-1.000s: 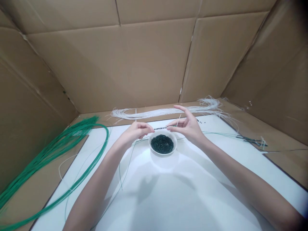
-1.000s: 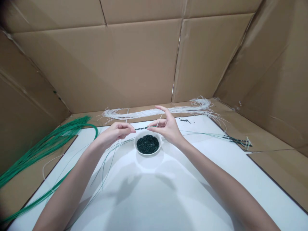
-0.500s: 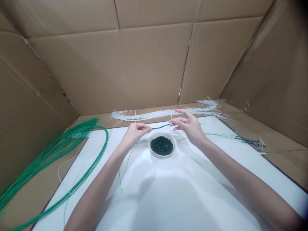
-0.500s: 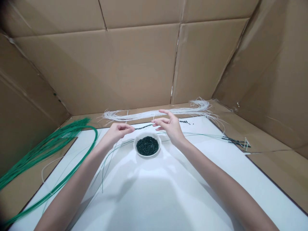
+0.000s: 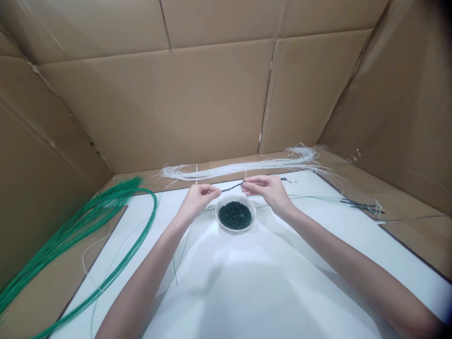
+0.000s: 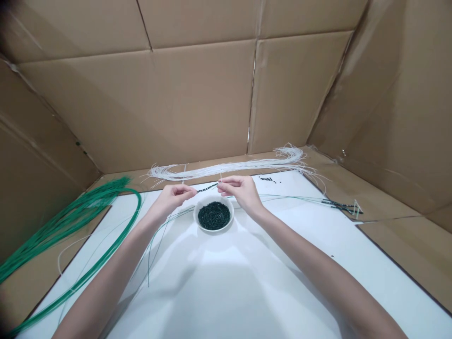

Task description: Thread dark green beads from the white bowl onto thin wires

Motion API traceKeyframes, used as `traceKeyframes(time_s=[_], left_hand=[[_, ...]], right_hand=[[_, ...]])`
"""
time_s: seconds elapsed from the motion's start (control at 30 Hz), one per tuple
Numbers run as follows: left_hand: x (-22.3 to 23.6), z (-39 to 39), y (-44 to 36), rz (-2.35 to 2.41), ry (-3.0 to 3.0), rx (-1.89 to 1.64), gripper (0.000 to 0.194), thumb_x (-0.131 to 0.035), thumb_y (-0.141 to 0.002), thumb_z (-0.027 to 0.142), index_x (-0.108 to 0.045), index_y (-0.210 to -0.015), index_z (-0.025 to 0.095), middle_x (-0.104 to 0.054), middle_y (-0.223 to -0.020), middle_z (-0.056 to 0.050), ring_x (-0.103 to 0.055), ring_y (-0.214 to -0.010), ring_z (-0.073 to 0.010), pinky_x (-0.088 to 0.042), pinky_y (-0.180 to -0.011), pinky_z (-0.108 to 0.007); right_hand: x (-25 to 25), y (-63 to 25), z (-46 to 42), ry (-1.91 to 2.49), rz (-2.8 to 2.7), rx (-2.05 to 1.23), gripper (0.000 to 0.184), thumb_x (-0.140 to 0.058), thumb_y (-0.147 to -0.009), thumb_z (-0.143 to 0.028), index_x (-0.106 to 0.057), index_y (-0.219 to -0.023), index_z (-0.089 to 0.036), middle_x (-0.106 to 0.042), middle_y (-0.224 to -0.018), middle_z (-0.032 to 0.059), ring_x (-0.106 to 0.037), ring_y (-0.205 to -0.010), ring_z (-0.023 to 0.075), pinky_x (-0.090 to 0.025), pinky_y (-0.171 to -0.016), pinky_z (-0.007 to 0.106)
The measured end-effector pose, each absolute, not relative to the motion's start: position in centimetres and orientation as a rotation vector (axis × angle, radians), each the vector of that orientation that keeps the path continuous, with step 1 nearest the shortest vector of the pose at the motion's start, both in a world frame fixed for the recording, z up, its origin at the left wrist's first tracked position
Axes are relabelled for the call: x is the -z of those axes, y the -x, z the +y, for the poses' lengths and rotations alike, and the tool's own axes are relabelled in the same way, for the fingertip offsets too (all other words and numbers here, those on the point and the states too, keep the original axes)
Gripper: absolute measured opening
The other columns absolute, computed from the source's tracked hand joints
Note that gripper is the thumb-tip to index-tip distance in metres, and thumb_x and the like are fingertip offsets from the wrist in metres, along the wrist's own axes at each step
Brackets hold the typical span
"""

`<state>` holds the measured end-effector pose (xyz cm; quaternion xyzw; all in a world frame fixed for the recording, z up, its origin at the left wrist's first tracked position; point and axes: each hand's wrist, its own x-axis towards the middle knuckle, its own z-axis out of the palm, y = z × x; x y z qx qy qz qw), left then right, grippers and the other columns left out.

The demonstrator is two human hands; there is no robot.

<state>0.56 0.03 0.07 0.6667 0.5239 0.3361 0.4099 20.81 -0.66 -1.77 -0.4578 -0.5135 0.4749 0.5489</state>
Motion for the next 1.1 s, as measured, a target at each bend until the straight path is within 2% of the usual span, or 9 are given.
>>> traceKeyframes(time_s=[0.1, 0.23, 0.3, 0.43, 0.57, 0.67, 0.8, 0.97, 1.1], left_hand=[[-0.1, -0.3, -0.7, 1.265, -1.682, -0.687, 0.03, -0.063, -0.064, 0.035, -0.064, -0.084, 0.013, -0.064, -0.082, -0.007, -0.053, -0.06, -0.0111, -0.04, -0.053, -0.021], [0.1, -0.8, -1.4, 1.04, -1.674, -0.719, 0.043, -0.063, -0.067, 0.033, -0.059, -0.105, 0.015, -0.064, -0.098, -0.009, -0.059, -0.079, -0.0155, -0.045, -0.072, -0.026], [0.3, -1.0, -1.9, 0.964, -1.661, -0.736, 0.037, -0.06, -0.071, 0.033, -0.062, -0.1, 0.012, -0.065, -0.091, -0.01, -0.059, -0.074, -0.014, -0.045, -0.07, -0.025], [0.4, -1.2, -2.4, 0.969, -1.623, -0.724, 0.028, -0.057, -0.073, 0.032, -0.068, -0.083, 0.008, -0.065, -0.074, -0.008, -0.047, -0.051, -0.0071, -0.039, -0.051, -0.02], [0.4, -1.3, -2.3, 0.963, -1.601, -0.717, 0.028, -0.058, -0.071, 0.031, -0.07, -0.084, 0.01, -0.065, -0.069, -0.007, -0.037, -0.046, -0.0057, -0.031, -0.045, -0.02], [0.4, -1.3, -2.3, 0.971, -1.576, -0.719, 0.03, -0.057, -0.071, 0.033, -0.07, -0.082, 0.009, -0.065, -0.068, -0.008, -0.033, -0.046, -0.0055, -0.029, -0.044, -0.02], [0.7, -1.4, -2.5, 1.021, -1.596, -0.735, 0.032, -0.057, -0.07, 0.033, -0.069, -0.089, 0.009, -0.066, -0.071, -0.008, -0.033, -0.046, -0.0054, -0.03, -0.046, -0.02], [1.5, -1.2, -2.7, 1.074, -1.632, -0.826, 0.029, -0.056, -0.07, 0.032, -0.068, -0.086, 0.011, -0.066, -0.072, -0.006, -0.037, -0.045, -0.0052, -0.032, -0.047, -0.02], [1.4, -1.3, -2.8, 1.104, -1.551, -0.949, 0.031, -0.059, -0.069, 0.035, -0.068, -0.086, 0.01, -0.064, -0.071, -0.005, -0.039, -0.046, -0.0055, -0.031, -0.046, -0.02]], right_hand=[[1.8, -20.7, -0.8, 1.101, -1.274, -1.095, 0.023, -0.071, -0.059, -0.03, -0.069, -0.073, -0.012, -0.069, -0.074, 0.0082, -0.064, -0.064, 0.0171, -0.053, -0.059, 0.03], [1.6, -20.1, -1.5, 1.092, -1.445, -1.095, 0.019, -0.07, -0.06, -0.03, -0.07, -0.067, -0.013, -0.068, -0.073, 0.007, -0.06, -0.063, 0.0154, -0.05, -0.054, 0.027], [1.6, -19.9, -1.7, 1.049, -1.531, -1.069, 0.019, -0.068, -0.062, -0.032, -0.07, -0.069, -0.014, -0.067, -0.072, 0.0061, -0.06, -0.066, 0.0158, -0.049, -0.054, 0.025], [1.6, -19.7, -1.8, 1.051, -1.627, -0.966, 0.019, -0.065, -0.066, -0.034, -0.07, -0.07, -0.016, -0.066, -0.074, 0.0062, -0.059, -0.067, 0.0159, -0.046, -0.052, 0.024], [1.5, -20.0, -1.8, 1.049, -1.695, -0.799, 0.016, -0.066, -0.066, -0.033, -0.069, -0.069, -0.018, -0.067, -0.074, 0.0056, -0.06, -0.069, 0.0171, -0.046, -0.054, 0.025], [1.5, -20.2, -1.9, 1.046, -1.834, -0.524, 0.014, -0.06, -0.073, -0.031, -0.069, -0.071, -0.021, -0.068, -0.073, 0.0044, -0.06, -0.066, 0.0165, -0.046, -0.056, 0.027], [2.0, -20.2, -1.9, 0.952, -2.013, -0.183, 0.02, -0.05, -0.081, -0.025, -0.069, -0.082, -0.023, -0.069, -0.081, 0.0056, -0.061, -0.073, 0.0179, -0.049, -0.067, 0.032], [3.1, -19.8, -1.9, 0.95, -2.069, -0.126, 0.026, -0.043, -0.084, -0.018, -0.067, -0.095, -0.023, -0.067, -0.088, 0.0065, -0.061, -0.079, 0.018, -0.05, -0.07, 0.032], [4.0, -19.1, -2.1, 0.924, -2.063, -0.062, 0.039, -0.037, -0.084, -0.011, -0.055, -0.116, -0.024, -0.061, -0.106, 0.0084, -0.056, -0.095, 0.0195, -0.049, -0.08, 0.036]])
